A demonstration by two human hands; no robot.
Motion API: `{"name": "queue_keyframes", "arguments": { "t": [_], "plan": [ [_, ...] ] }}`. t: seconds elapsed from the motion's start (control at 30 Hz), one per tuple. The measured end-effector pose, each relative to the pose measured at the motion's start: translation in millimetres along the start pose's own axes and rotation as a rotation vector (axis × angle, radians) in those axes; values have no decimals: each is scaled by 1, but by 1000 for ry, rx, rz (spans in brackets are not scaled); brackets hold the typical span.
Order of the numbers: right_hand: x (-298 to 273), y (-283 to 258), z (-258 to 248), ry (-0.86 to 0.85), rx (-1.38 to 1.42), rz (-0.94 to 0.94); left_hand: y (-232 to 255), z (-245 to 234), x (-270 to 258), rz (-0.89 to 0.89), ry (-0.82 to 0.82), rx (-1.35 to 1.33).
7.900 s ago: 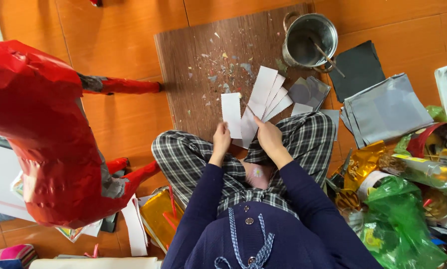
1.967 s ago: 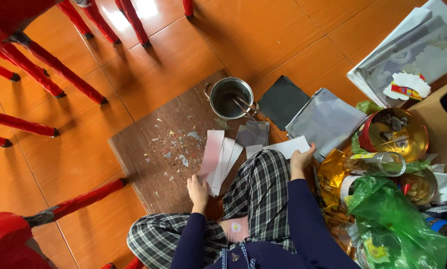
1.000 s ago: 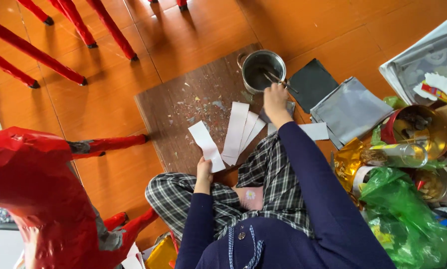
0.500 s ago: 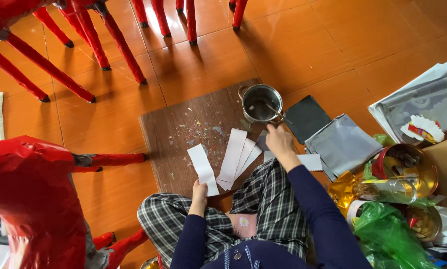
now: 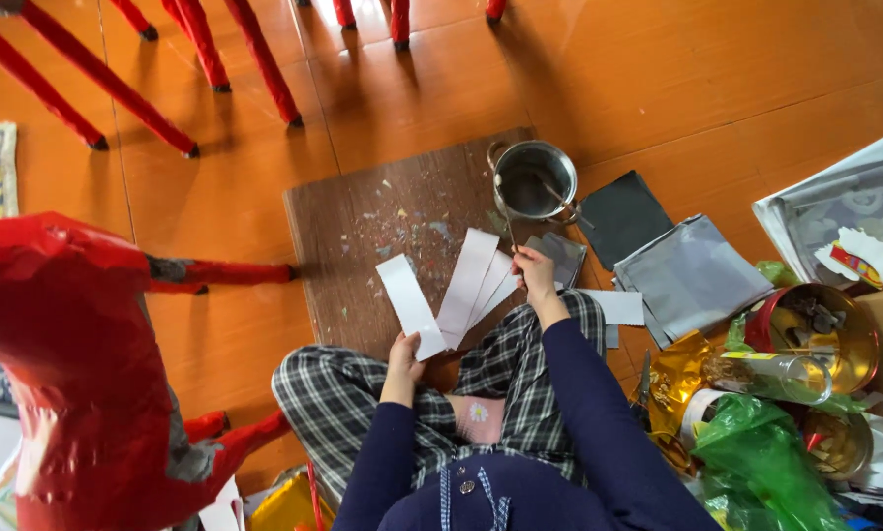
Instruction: Applying paper strips to a red horse-shaped frame using adhesive
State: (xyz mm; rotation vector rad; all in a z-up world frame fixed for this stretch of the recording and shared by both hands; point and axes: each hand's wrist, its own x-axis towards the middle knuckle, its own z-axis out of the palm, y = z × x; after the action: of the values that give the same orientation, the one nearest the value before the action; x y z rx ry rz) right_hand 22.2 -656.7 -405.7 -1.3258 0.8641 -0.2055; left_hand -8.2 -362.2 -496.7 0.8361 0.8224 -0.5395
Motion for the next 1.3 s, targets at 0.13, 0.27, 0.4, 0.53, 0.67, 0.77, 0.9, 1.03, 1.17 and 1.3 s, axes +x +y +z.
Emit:
{"name": "queue_keyframes", "arguments": {
  "t": [0.13,0.27,0.4,0.53,0.67,0.77,0.9,1.03,1.17,1.3],
  "plan": [
    [-43,-24,10,-36,45,91,-9,-11,5,121,35,208],
    [-103,-28,25,-245,-43,73,-19,-9,11,162,50,208],
    [-114,9,30,-519,-605,-168,-23,-12,10,175,42,233],
    [-150,-41,67,-583,-1067,-248,-26,-7,-1,191,63,206],
    [-129,-19,91,-618,-1373,-511,-21,3,-13,161,82,225],
    [-127,-12,112,-636,-1403,-580,-32,-8,2,119,124,250],
    [-144,-15,115,-614,-1290,-549,-61,-32,53,81,173,278],
    [-184,-23,71,-643,-1309,-509,-42,-16,27,22,198,319],
    [-210,-10,2,-603,-1608,-414,-22,2,2,-103,158,87],
    [-246,-24,-12,-713,-1433,-227,-4,10,-22,-151,157,0]
  ]
}}
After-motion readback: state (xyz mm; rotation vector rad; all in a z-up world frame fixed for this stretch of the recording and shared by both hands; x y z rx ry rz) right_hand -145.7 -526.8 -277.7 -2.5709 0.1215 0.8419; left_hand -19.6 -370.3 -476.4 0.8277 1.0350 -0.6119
